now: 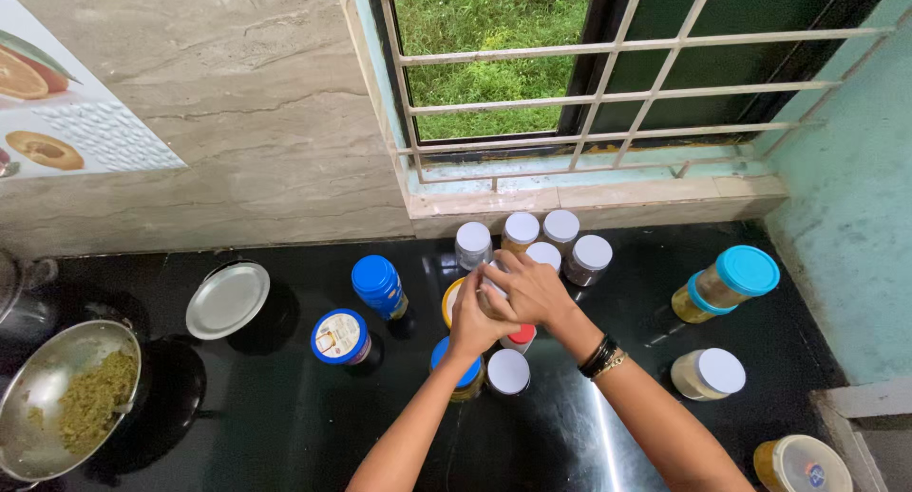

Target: The person opens the lids of various plastic and glass jars and containers on the kitchen counter, looks inside each one, and screws the lids back on. They then place the closed jars one by one into the upper wall cabinet above the counter.

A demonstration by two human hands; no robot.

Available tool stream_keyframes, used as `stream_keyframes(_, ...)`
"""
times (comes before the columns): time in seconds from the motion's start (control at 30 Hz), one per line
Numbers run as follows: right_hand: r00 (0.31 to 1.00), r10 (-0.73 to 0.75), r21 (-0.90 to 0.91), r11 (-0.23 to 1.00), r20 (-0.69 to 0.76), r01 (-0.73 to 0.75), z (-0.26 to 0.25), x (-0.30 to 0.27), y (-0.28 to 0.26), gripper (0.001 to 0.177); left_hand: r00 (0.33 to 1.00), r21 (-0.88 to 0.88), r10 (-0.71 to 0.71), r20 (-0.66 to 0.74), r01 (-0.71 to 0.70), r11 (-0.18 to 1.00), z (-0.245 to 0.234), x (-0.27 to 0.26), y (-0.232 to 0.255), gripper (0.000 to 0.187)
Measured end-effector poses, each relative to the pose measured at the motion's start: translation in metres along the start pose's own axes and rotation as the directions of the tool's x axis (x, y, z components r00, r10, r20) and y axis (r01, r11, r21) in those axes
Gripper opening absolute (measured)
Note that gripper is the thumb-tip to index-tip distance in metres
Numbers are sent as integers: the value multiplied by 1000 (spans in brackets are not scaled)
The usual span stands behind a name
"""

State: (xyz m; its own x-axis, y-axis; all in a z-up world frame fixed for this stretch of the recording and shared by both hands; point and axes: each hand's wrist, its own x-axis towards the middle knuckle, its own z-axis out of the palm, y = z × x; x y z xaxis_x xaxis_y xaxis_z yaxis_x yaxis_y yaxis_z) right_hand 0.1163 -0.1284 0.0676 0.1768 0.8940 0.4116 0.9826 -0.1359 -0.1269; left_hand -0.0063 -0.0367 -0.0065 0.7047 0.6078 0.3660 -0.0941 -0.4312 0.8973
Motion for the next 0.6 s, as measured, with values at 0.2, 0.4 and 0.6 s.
stream_keyframes(0.2,994,98,6,995,-56,-98,-15,-3,-12,44,998,-13,15,56,-14,1000,3,2,1,110)
stream_keyframes(0.4,951,286,111,955,-120,-274,-35,-22,-27,60,992,-61,20,124,-12,998,17,-2,-2,110)
stream_keyframes(0.6,887,456,139,885,-71,-444,-43,-70,-9,56,953,31,109,283,-122,992,60,-14,-3,116)
